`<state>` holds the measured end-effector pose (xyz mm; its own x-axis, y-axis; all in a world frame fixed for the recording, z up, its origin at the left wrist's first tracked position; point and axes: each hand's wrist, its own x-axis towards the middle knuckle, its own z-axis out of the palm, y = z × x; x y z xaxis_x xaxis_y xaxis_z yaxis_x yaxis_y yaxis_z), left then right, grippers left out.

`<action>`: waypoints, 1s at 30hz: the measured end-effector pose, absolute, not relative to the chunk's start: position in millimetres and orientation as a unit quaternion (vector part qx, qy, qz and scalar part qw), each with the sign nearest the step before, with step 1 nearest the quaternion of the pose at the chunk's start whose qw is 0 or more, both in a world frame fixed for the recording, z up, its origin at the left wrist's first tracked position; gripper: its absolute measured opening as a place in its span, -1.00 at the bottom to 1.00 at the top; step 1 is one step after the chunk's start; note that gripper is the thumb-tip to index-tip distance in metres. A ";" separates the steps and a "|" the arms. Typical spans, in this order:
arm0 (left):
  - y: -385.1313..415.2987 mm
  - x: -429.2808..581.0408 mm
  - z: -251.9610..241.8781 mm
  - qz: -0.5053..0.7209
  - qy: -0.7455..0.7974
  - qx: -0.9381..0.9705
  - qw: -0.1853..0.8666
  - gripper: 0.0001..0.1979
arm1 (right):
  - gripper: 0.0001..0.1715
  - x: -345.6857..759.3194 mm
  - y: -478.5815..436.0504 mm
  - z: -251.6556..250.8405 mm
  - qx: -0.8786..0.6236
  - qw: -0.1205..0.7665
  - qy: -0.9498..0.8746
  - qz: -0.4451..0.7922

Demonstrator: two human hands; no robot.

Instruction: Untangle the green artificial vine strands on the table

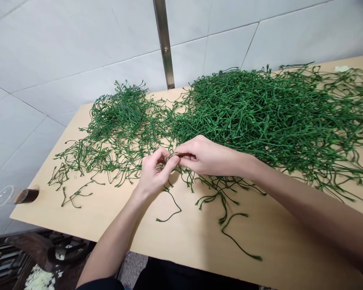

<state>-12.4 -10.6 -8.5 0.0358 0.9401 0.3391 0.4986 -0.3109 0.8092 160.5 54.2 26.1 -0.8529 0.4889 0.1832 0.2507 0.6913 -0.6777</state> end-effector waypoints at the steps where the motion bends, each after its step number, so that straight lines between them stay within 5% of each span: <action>1: -10.8 -12.8 -8.7 0.437 0.535 0.679 0.249 -0.67 | -0.76 159.9 53.6 26.4 -0.202 0.173 -0.902 0.340; 12: -10.9 -12.3 -8.5 0.444 0.530 0.645 0.325 -0.48 | -0.68 160.7 56.0 18.2 -0.206 0.158 -0.889 0.377; 21: -9.4 -9.1 -17.8 0.608 0.479 0.488 0.403 -0.57 | -0.30 149.6 49.7 13.2 -0.318 0.336 -0.805 0.372; 27: -3.3 -10.9 -9.0 0.655 0.466 0.416 0.425 -0.57 | -0.63 155.3 60.5 12.7 -0.332 0.325 -0.787 0.406; 30: -2.4 -11.8 -8.3 0.656 0.482 0.395 0.426 -0.59 | -0.56 158.1 63.3 12.7 -0.326 0.300 -0.807 0.390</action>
